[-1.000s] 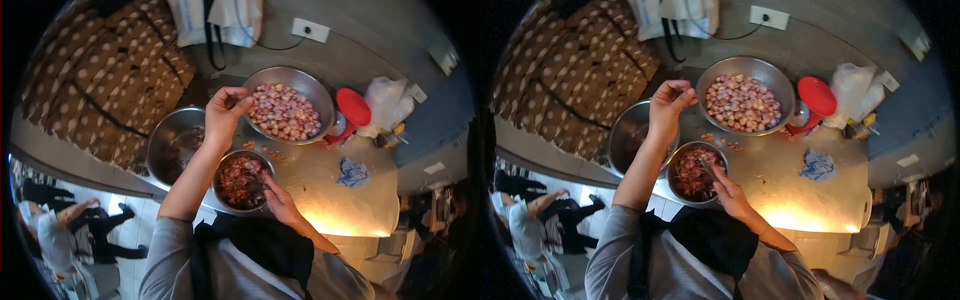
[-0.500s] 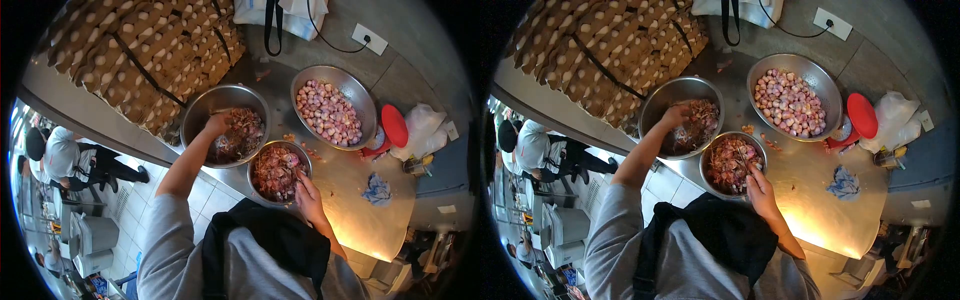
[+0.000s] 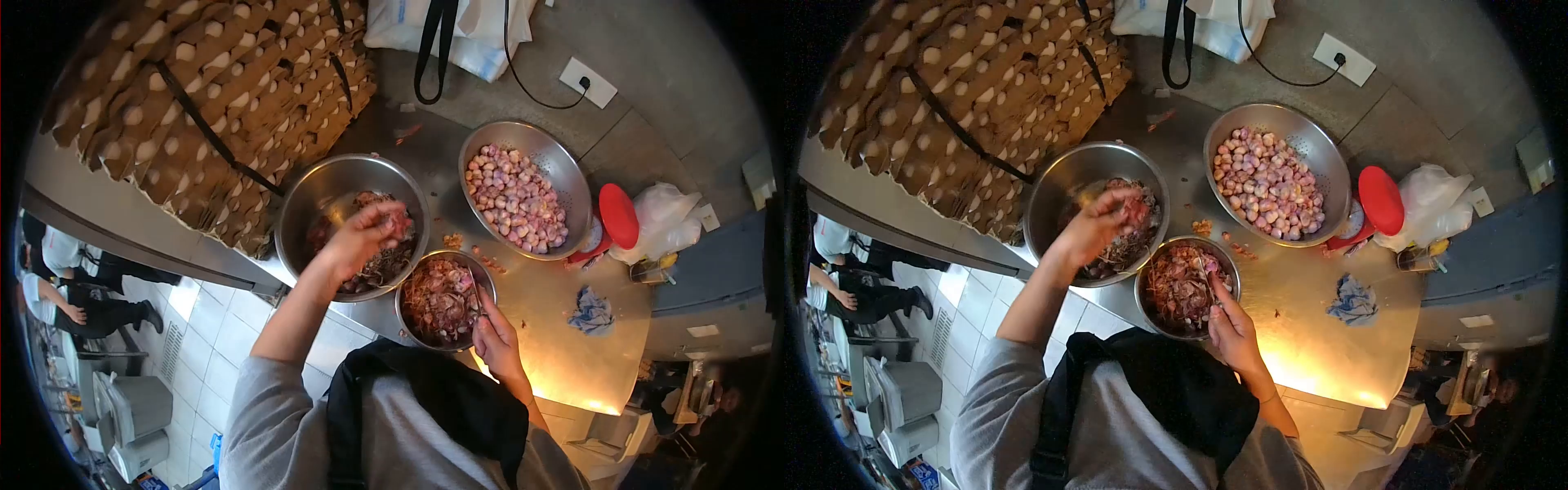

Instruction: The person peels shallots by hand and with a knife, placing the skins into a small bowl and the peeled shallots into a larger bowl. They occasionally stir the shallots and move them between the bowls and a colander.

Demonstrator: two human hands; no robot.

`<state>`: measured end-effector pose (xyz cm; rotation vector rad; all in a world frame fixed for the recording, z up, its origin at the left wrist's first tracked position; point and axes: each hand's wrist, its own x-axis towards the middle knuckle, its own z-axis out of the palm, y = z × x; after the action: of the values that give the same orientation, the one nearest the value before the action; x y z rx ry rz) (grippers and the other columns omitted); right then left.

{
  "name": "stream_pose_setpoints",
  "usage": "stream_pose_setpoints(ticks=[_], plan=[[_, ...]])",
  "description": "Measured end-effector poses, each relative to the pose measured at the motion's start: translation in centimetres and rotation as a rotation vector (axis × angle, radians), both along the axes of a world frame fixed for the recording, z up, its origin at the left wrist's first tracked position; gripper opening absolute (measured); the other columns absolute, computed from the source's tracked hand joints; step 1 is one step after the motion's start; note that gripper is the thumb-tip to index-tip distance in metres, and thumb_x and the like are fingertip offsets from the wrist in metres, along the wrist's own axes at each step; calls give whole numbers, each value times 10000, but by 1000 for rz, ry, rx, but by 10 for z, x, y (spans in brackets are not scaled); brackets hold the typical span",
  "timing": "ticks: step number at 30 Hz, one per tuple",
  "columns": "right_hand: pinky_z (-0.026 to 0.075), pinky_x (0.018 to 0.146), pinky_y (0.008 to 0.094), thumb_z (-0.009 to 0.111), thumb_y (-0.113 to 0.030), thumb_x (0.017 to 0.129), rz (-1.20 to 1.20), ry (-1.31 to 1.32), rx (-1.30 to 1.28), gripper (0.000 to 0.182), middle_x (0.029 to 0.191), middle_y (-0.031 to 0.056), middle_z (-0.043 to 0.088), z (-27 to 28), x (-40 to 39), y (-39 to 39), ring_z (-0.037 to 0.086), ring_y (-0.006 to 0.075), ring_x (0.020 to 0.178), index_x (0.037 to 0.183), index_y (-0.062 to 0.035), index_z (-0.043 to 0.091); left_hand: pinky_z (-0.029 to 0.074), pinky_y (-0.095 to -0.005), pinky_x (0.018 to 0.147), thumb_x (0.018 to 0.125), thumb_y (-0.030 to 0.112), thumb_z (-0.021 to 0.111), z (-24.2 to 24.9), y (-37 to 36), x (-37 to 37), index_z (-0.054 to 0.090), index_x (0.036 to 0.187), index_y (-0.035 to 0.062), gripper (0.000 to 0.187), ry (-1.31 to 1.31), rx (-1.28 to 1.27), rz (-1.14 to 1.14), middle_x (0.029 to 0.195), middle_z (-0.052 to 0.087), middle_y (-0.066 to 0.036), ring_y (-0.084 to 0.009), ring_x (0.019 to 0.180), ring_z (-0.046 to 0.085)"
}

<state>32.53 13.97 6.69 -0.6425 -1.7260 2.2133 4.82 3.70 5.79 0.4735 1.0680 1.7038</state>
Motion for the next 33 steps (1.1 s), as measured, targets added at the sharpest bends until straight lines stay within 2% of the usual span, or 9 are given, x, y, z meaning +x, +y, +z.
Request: stream_pose_setpoints(ticks=[3,6,9,10,12,14,23,30,33], plan=[[277,464,186,357,-87,908,19,130,-16,450,568,-22,330,1,-10,-7,305,64,476,1343,-54,247,462,-268,843,872,71,462,19,-5,41,428,1193,26,326,-315,138,-63,990,547,-67,-154,958,527],[282,474,172,366,-127,919,50,156,-17,450,611,-36,349,10,-21,-11,313,46,499,1340,-32,241,475,-273,841,862,63,486,21,-6,71,456,1114,21,257,-422,105,-74,949,538,-69,-186,927,561],[251,457,172,386,-141,913,14,103,112,460,616,-40,332,10,-27,-19,283,36,489,1333,-13,248,477,-277,814,854,75,518,1,-2,88,489,1040,49,190,-432,206,-80,966,562,-47,-152,891,568],[390,593,190,410,-149,905,62,36,142,463,775,23,514,9,-22,-16,492,89,637,1317,12,273,474,-271,805,852,78,524,-5,-2,91,492,1040,54,192,-426,210,-64,959,565,-44,-143,889,566],[379,786,247,426,-149,898,41,-9,422,456,1010,94,520,-1,-23,-18,509,163,895,1304,17,299,467,-259,787,847,84,537,-12,-2,97,497,1039,64,197,-410,219,-27,944,572,-38,-127,886,562],[195,1016,313,450,-150,887,-11,90,449,442,1314,171,368,-13,-27,-24,306,236,1248,1276,30,342,459,-251,783,839,88,551,-13,-2,102,498,1042,64,211,-384,241,-25,957,576,-35,-121,904,555],[380,887,279,467,-160,879,-65,-25,782,428,1208,203,474,5,-17,-27,484,248,1111,1265,2,375,431,-264,824,803,11,572,6,1,101,547,1013,35,213,-204,186,25,964,564,-33,-112,921,530],[328,935,308,469,-141,879,-117,-32,557,428,1224,193,453,-4,-22,-25,453,250,1133,1263,12,360,456,-234,801,759,-21,617,-6,3,107,570,974,-6,220,-111,194,45,977,600,-75,-115,885,566],[350,891,302,462,-134,883,-167,77,526,387,1149,154,482,-17,-28,-23,495,219,1014,1230,8,365,462,-229,784,752,-25,623,-3,0,111,575,971,-10,225,-16,139,20,972,604,-73,-110,851,576]])
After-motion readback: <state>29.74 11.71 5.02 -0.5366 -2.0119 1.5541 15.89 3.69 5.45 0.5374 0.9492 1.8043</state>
